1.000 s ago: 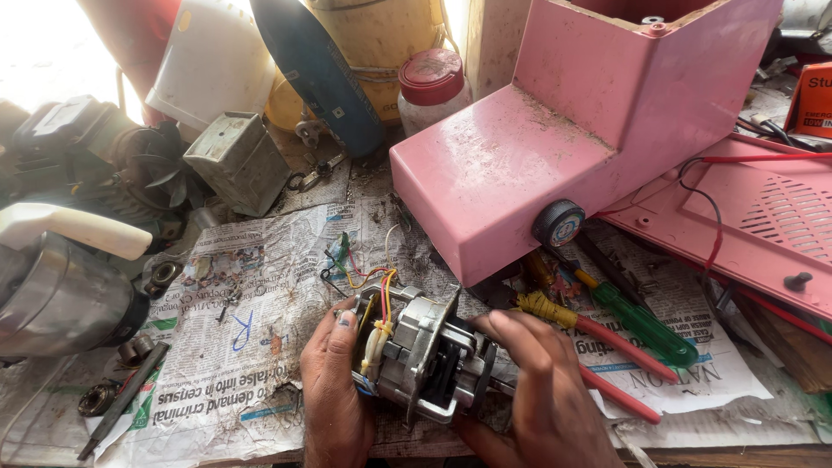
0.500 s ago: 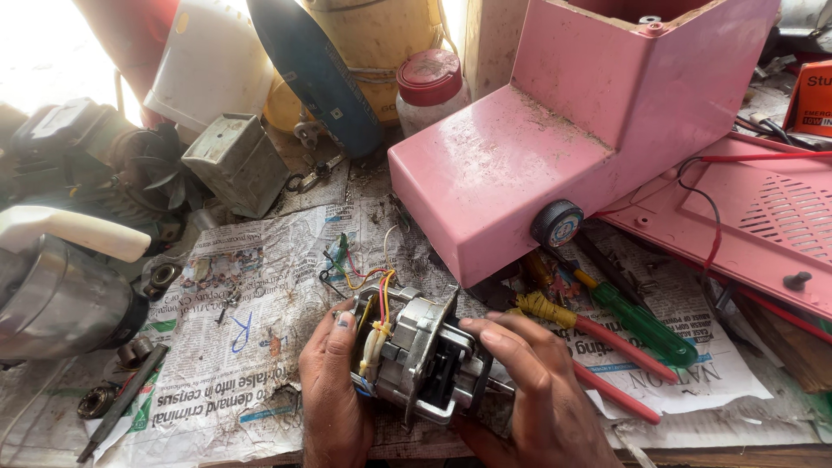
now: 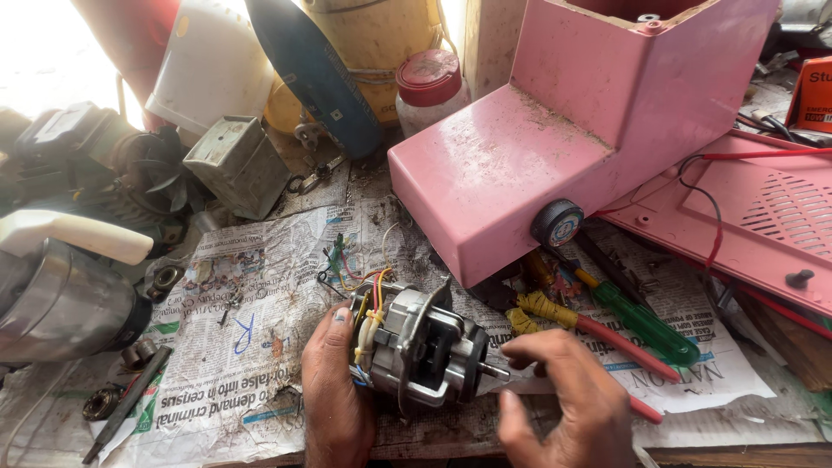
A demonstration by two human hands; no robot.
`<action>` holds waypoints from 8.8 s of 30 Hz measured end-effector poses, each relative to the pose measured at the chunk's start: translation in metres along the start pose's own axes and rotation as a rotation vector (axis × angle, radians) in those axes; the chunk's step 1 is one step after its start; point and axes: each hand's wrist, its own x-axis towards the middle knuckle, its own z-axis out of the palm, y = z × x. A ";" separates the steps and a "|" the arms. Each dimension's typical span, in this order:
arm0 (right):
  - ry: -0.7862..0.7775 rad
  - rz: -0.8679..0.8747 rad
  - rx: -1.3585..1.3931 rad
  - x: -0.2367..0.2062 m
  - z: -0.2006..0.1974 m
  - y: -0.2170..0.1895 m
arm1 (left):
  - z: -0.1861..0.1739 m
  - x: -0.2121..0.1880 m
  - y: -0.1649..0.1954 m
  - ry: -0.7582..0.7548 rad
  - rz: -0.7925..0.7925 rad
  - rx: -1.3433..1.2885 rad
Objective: The person removes a motor from a pink appliance housing, then rotates the motor shaft by hand to check for smoothness. The person uses a screwdriver to probe the motor's internal components while holding the motor in both hands.
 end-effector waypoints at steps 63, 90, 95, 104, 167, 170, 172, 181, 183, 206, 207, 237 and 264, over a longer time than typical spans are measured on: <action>0.128 -0.205 -0.162 0.007 0.006 -0.010 | 0.003 -0.001 -0.002 0.043 -0.009 0.004; -0.063 -0.076 -0.405 0.003 0.007 0.010 | 0.000 -0.002 -0.002 0.029 -0.006 -0.023; 0.058 -0.253 -0.256 0.006 0.005 0.000 | -0.001 0.000 -0.002 0.039 -0.015 -0.058; 0.124 -0.248 -0.160 0.010 0.003 -0.017 | -0.001 0.000 -0.002 0.054 -0.028 -0.048; 0.094 -0.185 -0.128 0.012 0.003 -0.016 | 0.003 -0.001 0.004 0.061 -0.073 -0.048; 0.117 -0.222 -0.155 0.012 0.004 -0.015 | 0.002 -0.001 0.005 0.041 -0.057 -0.031; 0.147 -0.251 -0.208 0.008 0.006 -0.013 | 0.002 -0.001 0.005 0.047 -0.052 -0.020; -0.008 -0.163 -0.345 0.009 0.007 0.001 | 0.003 -0.001 0.005 0.080 -0.066 -0.066; 0.055 -0.228 -0.260 0.007 0.005 -0.004 | 0.003 -0.002 0.005 0.073 -0.059 -0.069; 0.040 -0.072 -0.331 0.015 0.007 -0.010 | -0.001 -0.009 0.000 -0.021 0.042 0.076; 0.033 -0.058 -0.331 0.016 0.007 -0.011 | -0.001 -0.010 0.001 -0.052 0.055 0.076; 0.118 -0.171 -0.115 0.009 0.006 -0.022 | 0.002 -0.012 0.020 -0.013 -0.111 -0.153; 0.032 -0.218 -0.158 0.019 0.009 -0.023 | -0.009 -0.009 0.012 -0.011 -0.076 -0.147</action>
